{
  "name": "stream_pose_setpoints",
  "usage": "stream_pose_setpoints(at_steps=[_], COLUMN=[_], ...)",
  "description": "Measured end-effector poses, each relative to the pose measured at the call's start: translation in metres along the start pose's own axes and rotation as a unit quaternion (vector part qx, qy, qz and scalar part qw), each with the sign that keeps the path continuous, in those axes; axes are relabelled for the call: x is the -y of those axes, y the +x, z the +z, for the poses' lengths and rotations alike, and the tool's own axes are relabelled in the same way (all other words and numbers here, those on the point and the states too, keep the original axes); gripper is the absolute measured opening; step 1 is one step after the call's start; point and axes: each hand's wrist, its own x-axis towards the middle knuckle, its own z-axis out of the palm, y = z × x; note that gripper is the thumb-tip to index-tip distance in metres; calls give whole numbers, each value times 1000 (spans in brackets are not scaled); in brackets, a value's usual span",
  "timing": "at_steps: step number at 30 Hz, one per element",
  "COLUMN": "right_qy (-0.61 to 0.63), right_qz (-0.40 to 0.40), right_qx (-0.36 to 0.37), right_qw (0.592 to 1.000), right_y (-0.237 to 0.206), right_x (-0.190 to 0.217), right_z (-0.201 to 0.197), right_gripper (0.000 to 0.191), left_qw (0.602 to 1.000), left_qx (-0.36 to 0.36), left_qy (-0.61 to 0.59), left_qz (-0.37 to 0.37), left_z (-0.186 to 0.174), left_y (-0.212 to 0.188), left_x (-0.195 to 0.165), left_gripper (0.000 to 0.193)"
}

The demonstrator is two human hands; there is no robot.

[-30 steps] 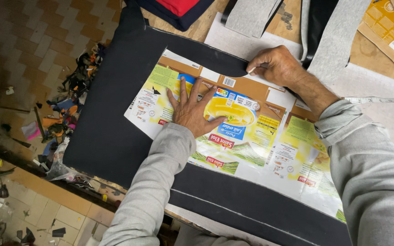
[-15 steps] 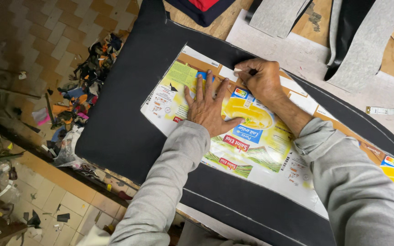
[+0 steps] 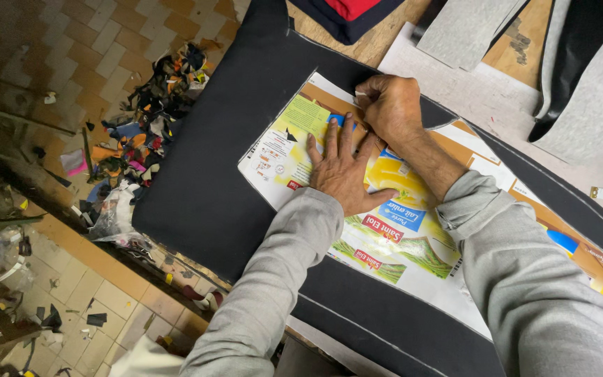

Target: The person places a printed paper pattern on a black fabric, aligns it, and uses chalk to trace the outline. They then use large shears to cut the fabric along the marked lines, producing a shaped fabric piece.

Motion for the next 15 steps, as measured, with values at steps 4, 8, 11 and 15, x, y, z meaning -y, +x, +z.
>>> stream_pose_setpoints(at_steps=[4, 8, 11, 15], right_qy=[-40, -37, -14, -8], right_qz=[-5, -9, -13, -19], right_qx=[35, 39, -13, -51], right_qw=[999, 999, 1000, 998], right_y=[13, 18, 15, 13], right_x=[3, 6, 10, 18], right_z=[2, 8, 16, 27], right_gripper=[14, 14, 13, 13], left_qw=[1000, 1000, 1000, 1000], left_qx=[-2, -2, -4, -5], left_qy=[2, -5, -8, -3], left_qz=[1, 1, 3, 5], left_z=[-2, -3, -4, -3], left_y=[-2, -1, 0, -1], left_x=[2, 2, 3, 4], left_gripper=[117, 117, 110, 109])
